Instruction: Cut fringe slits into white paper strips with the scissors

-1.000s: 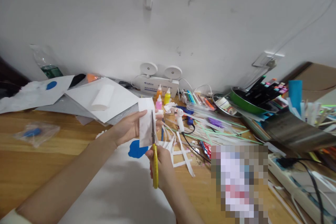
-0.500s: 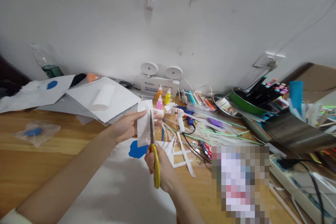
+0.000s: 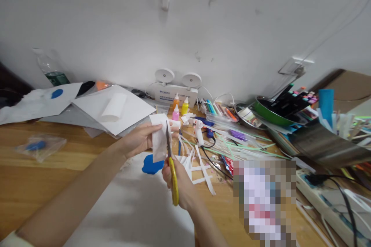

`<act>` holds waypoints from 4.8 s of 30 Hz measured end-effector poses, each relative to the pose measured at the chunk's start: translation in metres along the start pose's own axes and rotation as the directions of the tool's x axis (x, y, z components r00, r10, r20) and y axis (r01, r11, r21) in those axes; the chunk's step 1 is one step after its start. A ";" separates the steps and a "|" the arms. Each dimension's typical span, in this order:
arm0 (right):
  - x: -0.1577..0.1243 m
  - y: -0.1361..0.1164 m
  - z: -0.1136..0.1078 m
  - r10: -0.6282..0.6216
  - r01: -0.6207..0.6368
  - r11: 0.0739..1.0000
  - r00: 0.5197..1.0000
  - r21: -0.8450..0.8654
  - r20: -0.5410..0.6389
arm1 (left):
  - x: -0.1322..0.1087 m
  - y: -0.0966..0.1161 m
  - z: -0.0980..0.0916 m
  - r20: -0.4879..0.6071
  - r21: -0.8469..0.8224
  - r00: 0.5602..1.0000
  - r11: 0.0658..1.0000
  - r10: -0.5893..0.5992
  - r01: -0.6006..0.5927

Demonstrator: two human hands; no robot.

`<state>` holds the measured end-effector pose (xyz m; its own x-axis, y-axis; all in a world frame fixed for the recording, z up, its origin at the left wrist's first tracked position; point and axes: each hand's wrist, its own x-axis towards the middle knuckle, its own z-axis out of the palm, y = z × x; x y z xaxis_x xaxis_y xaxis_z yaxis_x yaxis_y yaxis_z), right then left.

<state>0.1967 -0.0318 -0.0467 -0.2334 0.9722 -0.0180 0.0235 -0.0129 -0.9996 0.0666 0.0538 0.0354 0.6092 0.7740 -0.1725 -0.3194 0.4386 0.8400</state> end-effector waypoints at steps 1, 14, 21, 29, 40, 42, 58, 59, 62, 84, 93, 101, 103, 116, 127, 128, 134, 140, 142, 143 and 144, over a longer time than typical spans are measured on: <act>0.001 0.004 -0.001 0.003 -0.002 1.000 1.000 0.022 -0.009 | -0.001 0.001 0.000 -0.003 0.007 1.000 1.000 -0.010 0.010; 0.001 0.003 -0.003 -0.014 0.018 0.998 0.997 0.055 -0.075 | -0.003 -0.001 0.001 0.026 0.082 0.988 0.986 -0.150 0.147; 0.000 0.002 -0.006 0.044 -0.053 0.992 0.996 -0.112 -0.082 | -0.005 0.002 0.003 0.051 0.069 0.993 0.992 -0.106 0.102; 0.001 0.008 -0.003 -0.028 0.006 0.972 0.995 -0.234 -0.091 | 0.001 -0.002 -0.001 0.094 -0.013 0.996 1.000 0.002 0.000; -0.002 -0.002 0.004 -0.010 -0.025 0.968 0.990 -0.252 -0.138 | -0.003 0.004 0.008 0.037 -0.015 0.998 0.998 -0.054 0.054; -0.002 -0.003 0.005 -0.004 -0.032 0.968 0.990 -0.248 -0.144 | -0.003 0.005 0.008 0.054 -0.030 0.998 0.999 -0.043 0.044; 0.000 0.008 0.005 0.060 -0.078 0.989 0.988 -0.124 -0.144 | 0.006 -0.003 -0.004 0.062 -0.123 0.998 0.992 0.018 -0.010; -0.001 0.009 0.004 0.045 -0.059 0.992 0.992 -0.115 -0.116 | 0.006 -0.003 -0.004 0.047 -0.126 0.999 0.992 0.015 -0.009; -0.003 0.005 0.001 -0.012 0.011 0.994 1.000 -0.110 -0.014 | 0.005 -0.001 -0.002 0.010 -0.132 1.000 0.991 0.007 -0.006; -0.005 -0.015 -0.002 -0.082 0.101 0.974 0.992 -0.204 0.100 | 0.011 -0.007 -0.007 -0.087 -0.059 0.991 0.992 0.105 -0.111; 0.000 0.000 -0.003 -0.103 0.085 0.964 0.993 -0.253 -0.059 | 0.006 -0.006 0.000 -0.031 -0.027 0.998 0.998 0.048 -0.049; 0.000 0.001 -0.001 -0.119 0.087 0.952 0.989 -0.294 -0.091 | 0.004 -0.005 0.003 0.023 -0.063 0.999 0.998 0.028 -0.026; 0.000 0.003 -0.002 -0.129 0.084 0.941 0.984 -0.329 -0.118 | 0.003 -0.005 0.003 0.057 -0.072 0.998 0.997 0.018 -0.014; -0.002 -0.004 -0.002 -0.097 0.029 0.936 0.979 -0.352 -0.177 | 0.004 -0.007 0.002 0.086 -0.091 0.996 0.996 0.017 -0.009; -0.002 -0.003 0.001 -0.026 -0.015 0.981 0.978 -0.194 -0.205 | 0.004 -0.006 0.001 0.074 -0.059 0.997 0.998 0.015 -0.010; -0.002 -0.002 0.001 -0.015 -0.023 0.985 0.977 -0.174 -0.212 | 0.005 -0.006 0.001 0.071 -0.060 0.997 0.998 0.016 -0.012; -0.001 0.001 0.001 0.017 -0.049 0.987 0.979 -0.155 -0.201 | 0.004 -0.004 0.004 0.060 -0.092 0.997 0.995 0.048 -0.042; -0.003 -0.010 -0.001 -0.015 0.000 0.988 0.995 -0.152 -0.096 | 0.005 -0.006 0.001 0.047 -0.090 0.998 0.995 0.037 -0.033; -0.004 -0.015 -0.001 0.004 -0.011 0.994 0.998 -0.111 -0.064 | 0.006 -0.006 -0.001 0.055 -0.074 0.998 0.997 0.030 -0.026; -0.004 -0.018 -0.001 0.019 -0.024 0.994 0.999 -0.104 -0.050 | 0.006 -0.005 -0.002 0.055 -0.064 0.998 0.998 0.025 -0.021; -0.004 -0.021 -0.002 0.034 -0.037 0.994 0.999 -0.107 -0.037 | 0.005 -0.005 -0.003 0.054 -0.056 0.998 0.998 0.021 -0.018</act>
<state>0.1988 -0.0355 -0.0257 -0.1964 0.9792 -0.0509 0.1363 -0.0241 -0.9904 0.0695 0.0571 0.0290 0.6410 0.7570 -0.1270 -0.3703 0.4499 0.8127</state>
